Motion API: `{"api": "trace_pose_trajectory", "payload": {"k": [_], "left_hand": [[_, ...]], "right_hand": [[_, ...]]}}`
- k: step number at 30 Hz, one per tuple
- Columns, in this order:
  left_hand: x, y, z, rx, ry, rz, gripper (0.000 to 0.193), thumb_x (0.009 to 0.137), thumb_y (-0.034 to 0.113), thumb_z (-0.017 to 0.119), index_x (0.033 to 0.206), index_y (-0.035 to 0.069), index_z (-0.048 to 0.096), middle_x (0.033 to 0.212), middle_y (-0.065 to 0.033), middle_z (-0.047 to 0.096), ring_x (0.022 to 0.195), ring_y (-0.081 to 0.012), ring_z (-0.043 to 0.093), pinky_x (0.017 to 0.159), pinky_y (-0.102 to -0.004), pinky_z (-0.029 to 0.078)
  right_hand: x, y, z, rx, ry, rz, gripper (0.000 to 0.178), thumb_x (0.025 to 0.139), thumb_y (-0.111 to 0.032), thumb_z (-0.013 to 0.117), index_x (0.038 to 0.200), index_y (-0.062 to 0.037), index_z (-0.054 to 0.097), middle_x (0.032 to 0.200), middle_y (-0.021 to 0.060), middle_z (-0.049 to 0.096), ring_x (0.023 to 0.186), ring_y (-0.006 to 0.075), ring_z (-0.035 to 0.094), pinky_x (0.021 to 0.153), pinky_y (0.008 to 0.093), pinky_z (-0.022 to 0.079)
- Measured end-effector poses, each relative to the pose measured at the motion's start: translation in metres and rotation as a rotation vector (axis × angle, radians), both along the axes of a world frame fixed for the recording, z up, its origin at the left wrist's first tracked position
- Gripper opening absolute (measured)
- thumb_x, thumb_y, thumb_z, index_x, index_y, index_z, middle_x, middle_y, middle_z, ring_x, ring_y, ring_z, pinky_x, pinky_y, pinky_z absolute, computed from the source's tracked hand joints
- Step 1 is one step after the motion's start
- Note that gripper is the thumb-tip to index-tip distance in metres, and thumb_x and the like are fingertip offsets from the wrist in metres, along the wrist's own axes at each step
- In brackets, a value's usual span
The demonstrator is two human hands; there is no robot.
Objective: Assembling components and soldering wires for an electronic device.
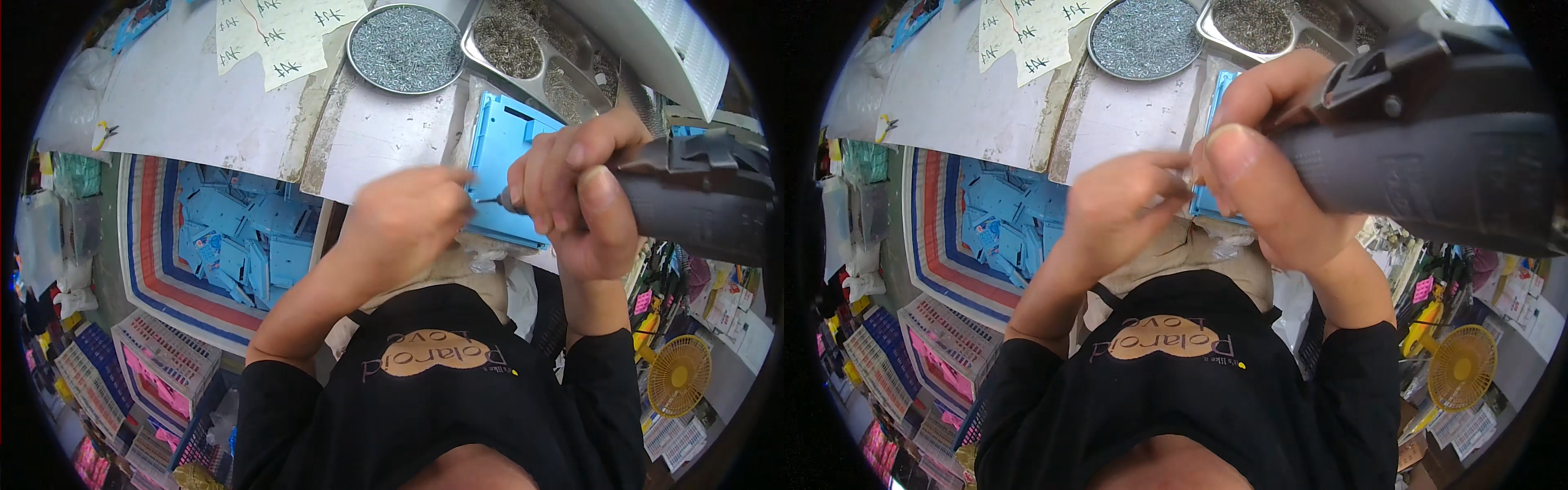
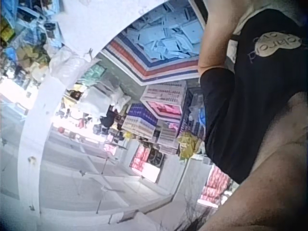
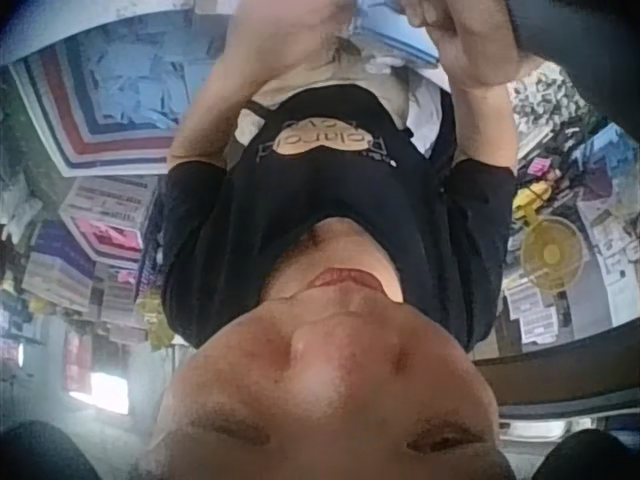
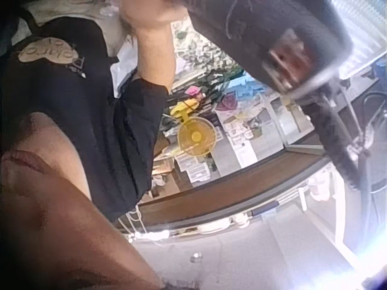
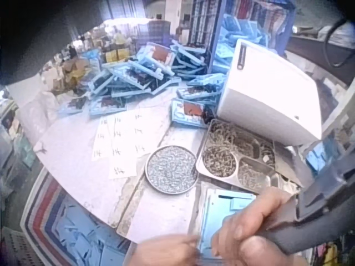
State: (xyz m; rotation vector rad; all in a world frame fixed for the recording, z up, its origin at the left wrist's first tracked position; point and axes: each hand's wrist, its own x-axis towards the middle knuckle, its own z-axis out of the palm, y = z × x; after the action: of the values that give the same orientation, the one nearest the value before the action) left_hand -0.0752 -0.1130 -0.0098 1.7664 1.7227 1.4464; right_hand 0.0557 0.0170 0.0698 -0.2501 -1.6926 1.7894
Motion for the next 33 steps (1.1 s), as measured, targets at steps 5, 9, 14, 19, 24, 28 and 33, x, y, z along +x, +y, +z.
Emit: {"api": "trace_pose_trajectory", "payload": {"k": [5,9,14,19,24,28,33], "left_hand": [[-0.002,-0.01,-0.027,0.005,-0.099,0.287,0.016,0.08,0.005,0.08,0.076,0.001,0.065,0.076,-0.0101,0.067,0.072,-0.021,0.069,0.064,-0.0339,0.053],[-0.001,-0.017,-0.026,-0.117,-0.086,0.214,0.017,0.078,0.005,0.079,0.076,0.005,0.062,0.071,-0.0078,0.061,0.063,-0.0273,0.059,0.056,-0.0381,0.045],[0.003,-0.007,-0.025,-0.095,0.112,0.137,0.017,0.075,0.009,0.078,0.078,0.008,0.062,0.074,-0.0045,0.06,0.075,-0.0235,0.059,0.072,-0.0386,0.042],[0.015,-0.004,-0.029,0.012,0.084,0.147,0.017,0.072,0.01,0.079,0.084,0.012,0.066,0.082,0.0013,0.065,0.084,-0.0174,0.062,0.084,-0.0391,0.036],[0.021,-0.002,-0.027,0.051,0.041,0.138,0.018,0.071,0.008,0.08,0.084,0.013,0.068,0.086,0.0028,0.068,0.085,-0.0154,0.063,0.085,-0.0387,0.034],[0.02,-0.01,-0.024,-0.02,0.133,0.075,0.026,0.068,0.011,0.082,0.091,0.012,0.069,0.093,0.0,0.069,0.092,-0.0186,0.064,0.089,-0.0397,0.035],[0.005,-0.007,-0.007,-0.068,-0.028,-0.015,0.05,0.069,0.005,0.074,0.118,0.008,0.066,0.119,-0.0101,0.066,0.115,-0.0303,0.059,0.103,-0.045,0.035]], "right_hand": [[0.001,0.006,-0.015,0.13,-0.169,-0.048,0.02,0.097,-0.021,0.063,0.097,-0.0068,0.049,0.058,-0.0004,0.046,0.05,0.0104,0.046,0.058,0.0312,0.046],[-0.004,0.002,-0.027,0.232,-0.229,-0.032,0.027,0.096,-0.023,0.067,0.091,-0.0075,0.046,0.059,0.0018,0.049,0.051,0.011,0.048,0.056,0.0309,0.046],[0.002,-0.003,-0.038,0.374,-0.241,0.01,0.028,0.095,-0.022,0.071,0.09,-0.0083,0.046,0.061,0.003,0.051,0.052,0.0113,0.048,0.056,0.0306,0.046],[0.002,0.0,-0.01,0.092,-0.035,0.098,0.027,0.096,-0.029,0.068,0.096,-0.0094,0.05,0.058,-0.0008,0.05,0.049,0.0115,0.049,0.056,0.0315,0.048],[0.007,-0.012,0.001,-0.018,0.025,0.056,0.031,0.096,-0.037,0.067,0.098,-0.011,0.051,0.056,-0.0037,0.048,0.047,0.012,0.049,0.056,0.0317,0.048],[0.012,-0.018,0.0,-0.037,0.02,0.029,0.033,0.095,-0.038,0.069,0.097,-0.0109,0.05,0.056,-0.0035,0.049,0.047,0.0124,0.049,0.057,0.0321,0.049],[0.023,-0.031,-0.01,-0.064,-0.023,0.021,0.031,0.094,-0.033,0.07,0.093,-0.0101,0.05,0.057,-0.0008,0.05,0.048,0.0137,0.05,0.057,0.0334,0.049]]}}
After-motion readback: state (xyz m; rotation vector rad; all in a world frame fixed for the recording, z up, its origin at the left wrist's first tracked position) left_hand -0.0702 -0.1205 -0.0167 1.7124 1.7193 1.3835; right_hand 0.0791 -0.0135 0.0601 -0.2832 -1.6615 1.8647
